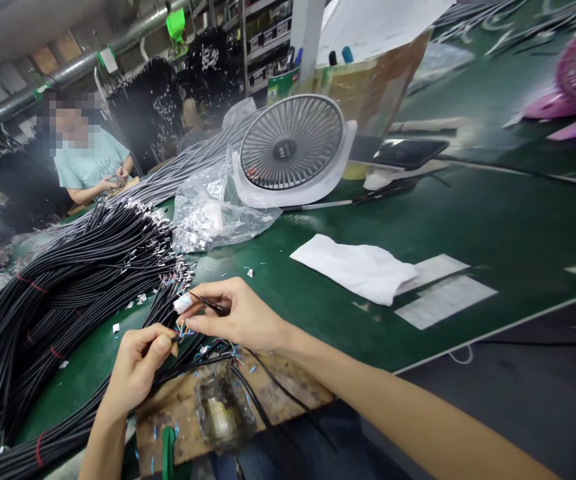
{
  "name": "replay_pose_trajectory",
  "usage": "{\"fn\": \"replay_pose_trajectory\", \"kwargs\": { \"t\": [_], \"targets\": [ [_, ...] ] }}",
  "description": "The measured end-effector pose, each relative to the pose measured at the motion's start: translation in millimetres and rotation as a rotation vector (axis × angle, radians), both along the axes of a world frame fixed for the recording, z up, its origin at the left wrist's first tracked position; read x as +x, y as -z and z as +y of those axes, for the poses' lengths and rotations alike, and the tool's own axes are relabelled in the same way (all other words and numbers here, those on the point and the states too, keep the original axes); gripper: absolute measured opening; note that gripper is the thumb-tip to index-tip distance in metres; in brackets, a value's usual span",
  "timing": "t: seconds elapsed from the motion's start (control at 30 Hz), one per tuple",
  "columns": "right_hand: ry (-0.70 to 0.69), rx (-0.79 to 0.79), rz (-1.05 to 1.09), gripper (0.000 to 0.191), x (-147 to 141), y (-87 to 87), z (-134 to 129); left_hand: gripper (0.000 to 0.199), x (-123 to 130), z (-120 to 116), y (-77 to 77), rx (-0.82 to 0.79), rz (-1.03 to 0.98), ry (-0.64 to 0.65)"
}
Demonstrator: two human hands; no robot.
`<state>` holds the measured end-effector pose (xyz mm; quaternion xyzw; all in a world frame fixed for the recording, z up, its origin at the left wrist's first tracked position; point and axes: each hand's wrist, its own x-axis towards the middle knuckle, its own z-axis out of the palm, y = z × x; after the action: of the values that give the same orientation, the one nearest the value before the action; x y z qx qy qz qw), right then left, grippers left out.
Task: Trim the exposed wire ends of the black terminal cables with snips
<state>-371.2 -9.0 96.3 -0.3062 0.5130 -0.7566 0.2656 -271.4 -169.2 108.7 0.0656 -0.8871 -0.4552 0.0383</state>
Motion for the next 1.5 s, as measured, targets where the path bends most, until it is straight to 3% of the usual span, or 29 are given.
{"fn": "replay_pose_trajectory", "kwargs": {
  "t": [1.1, 1.5],
  "targets": [
    [0.076, -0.001, 0.093, 0.009, 1.4, 0.0, 1.6, 0.043, 1.0, -4.7, 4.7, -0.128, 0.109, 0.124],
    [0.149, -0.036, 0.313, 0.010, 1.2, 7.3, 2.1, 0.039, 1.0, -3.9, 4.1, -0.152, 0.104, 0.130]
  ]
}}
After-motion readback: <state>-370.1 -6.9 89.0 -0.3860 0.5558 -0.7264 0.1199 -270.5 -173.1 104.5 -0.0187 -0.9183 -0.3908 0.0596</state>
